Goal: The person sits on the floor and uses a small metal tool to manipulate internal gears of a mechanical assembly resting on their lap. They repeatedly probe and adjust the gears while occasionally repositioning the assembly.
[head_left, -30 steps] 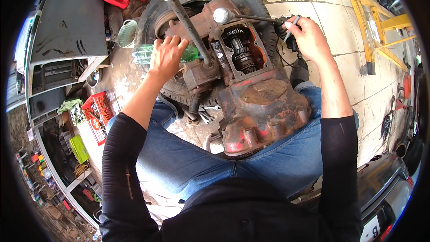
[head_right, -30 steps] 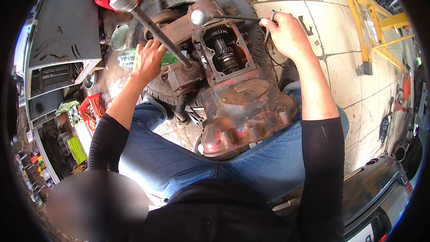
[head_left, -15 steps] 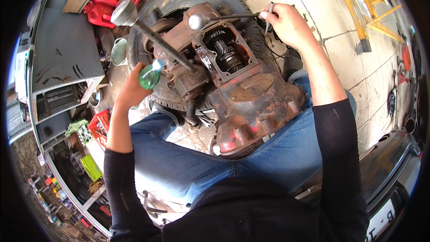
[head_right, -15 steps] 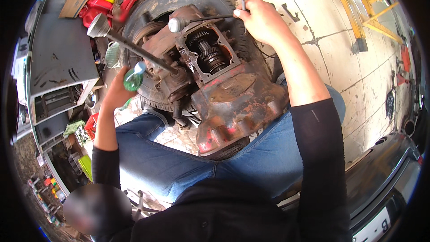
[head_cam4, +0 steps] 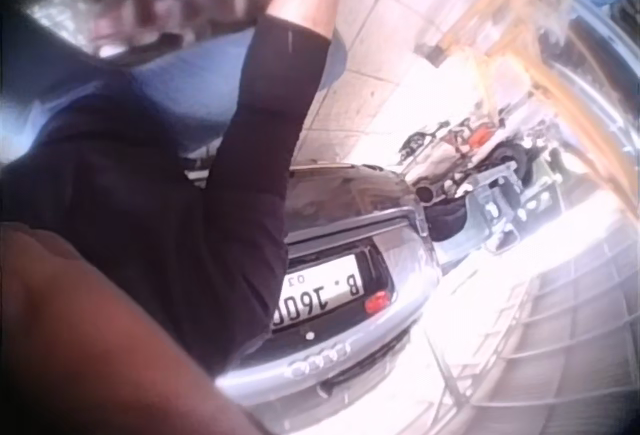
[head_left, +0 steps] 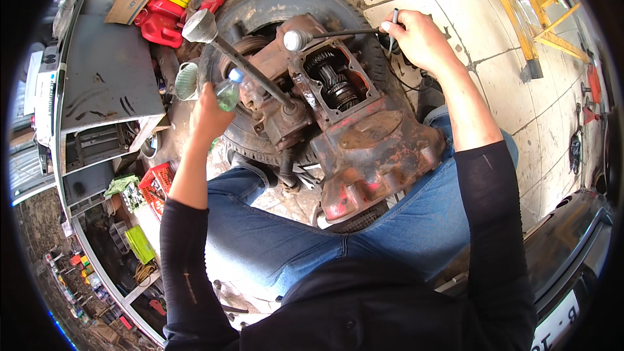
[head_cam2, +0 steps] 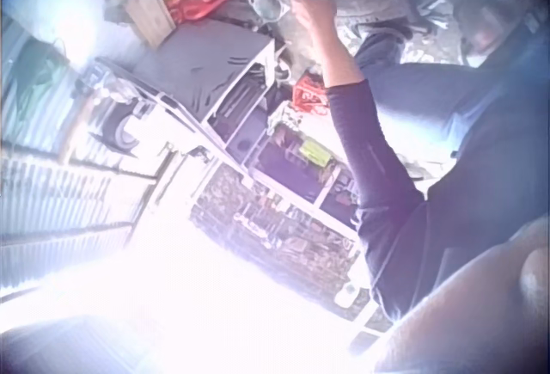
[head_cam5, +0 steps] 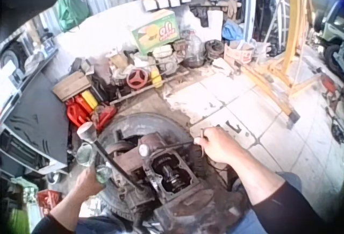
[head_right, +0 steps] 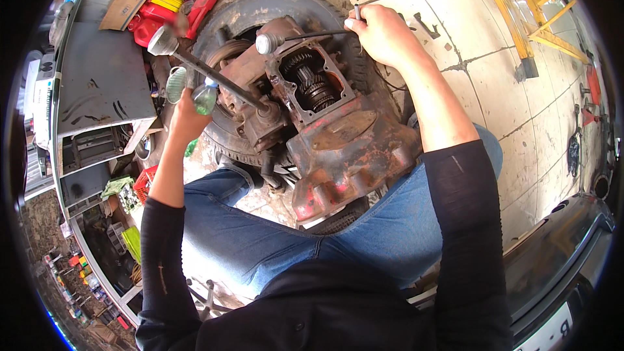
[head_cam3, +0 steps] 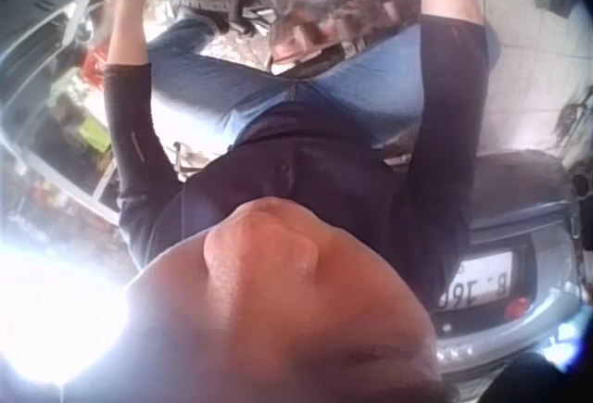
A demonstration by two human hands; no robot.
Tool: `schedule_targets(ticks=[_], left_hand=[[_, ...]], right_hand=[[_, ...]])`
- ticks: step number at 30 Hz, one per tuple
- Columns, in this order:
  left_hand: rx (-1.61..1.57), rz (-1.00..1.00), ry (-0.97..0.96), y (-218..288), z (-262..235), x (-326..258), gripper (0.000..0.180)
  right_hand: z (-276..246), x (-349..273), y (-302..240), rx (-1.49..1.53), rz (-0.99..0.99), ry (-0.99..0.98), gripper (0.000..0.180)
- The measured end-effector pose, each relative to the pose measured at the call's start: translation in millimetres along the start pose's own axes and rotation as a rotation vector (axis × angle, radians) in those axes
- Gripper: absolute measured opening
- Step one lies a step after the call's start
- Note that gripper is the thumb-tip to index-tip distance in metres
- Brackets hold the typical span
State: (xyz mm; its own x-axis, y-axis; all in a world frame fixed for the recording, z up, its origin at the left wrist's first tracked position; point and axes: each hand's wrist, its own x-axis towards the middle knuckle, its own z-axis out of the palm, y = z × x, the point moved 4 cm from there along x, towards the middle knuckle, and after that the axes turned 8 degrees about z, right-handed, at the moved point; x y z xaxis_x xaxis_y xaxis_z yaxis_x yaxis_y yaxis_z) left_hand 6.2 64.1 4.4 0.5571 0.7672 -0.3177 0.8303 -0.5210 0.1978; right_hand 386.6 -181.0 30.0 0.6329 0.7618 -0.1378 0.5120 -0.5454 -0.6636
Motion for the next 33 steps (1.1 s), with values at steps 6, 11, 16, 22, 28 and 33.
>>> schedule_targets(ticks=[6,11,16,22,28,33], left_hand=[[0.146,0.343,0.218,29.6,12.2,32.6,0.066],[-0.173,0.315,0.149,-3.9,13.8,16.7,0.09],[-0.234,0.191,0.229,-15.8,4.0,-46.5,0.101],[-0.312,0.265,0.199,30.7,12.0,-115.3,0.071],[0.164,0.3,0.062,75.3,57.3,-139.3,0.059],[0.267,0.333,0.018,87.5,79.1,-135.6,0.054]], right_hand=[[-8.5,0.4,-3.3,-0.043,0.013,-0.025,0.031],[-9.5,3.5,-4.8,-0.053,0.008,-0.014,0.032],[-10.6,7.0,8.3,-0.023,-0.072,0.062,0.033],[-7.4,11.9,18.4,-0.071,-0.026,0.058,0.036],[-5.8,9.2,2.2,-0.047,-0.064,0.006,0.036],[-6.4,12.2,14.9,-0.057,-0.062,0.051,0.038]])
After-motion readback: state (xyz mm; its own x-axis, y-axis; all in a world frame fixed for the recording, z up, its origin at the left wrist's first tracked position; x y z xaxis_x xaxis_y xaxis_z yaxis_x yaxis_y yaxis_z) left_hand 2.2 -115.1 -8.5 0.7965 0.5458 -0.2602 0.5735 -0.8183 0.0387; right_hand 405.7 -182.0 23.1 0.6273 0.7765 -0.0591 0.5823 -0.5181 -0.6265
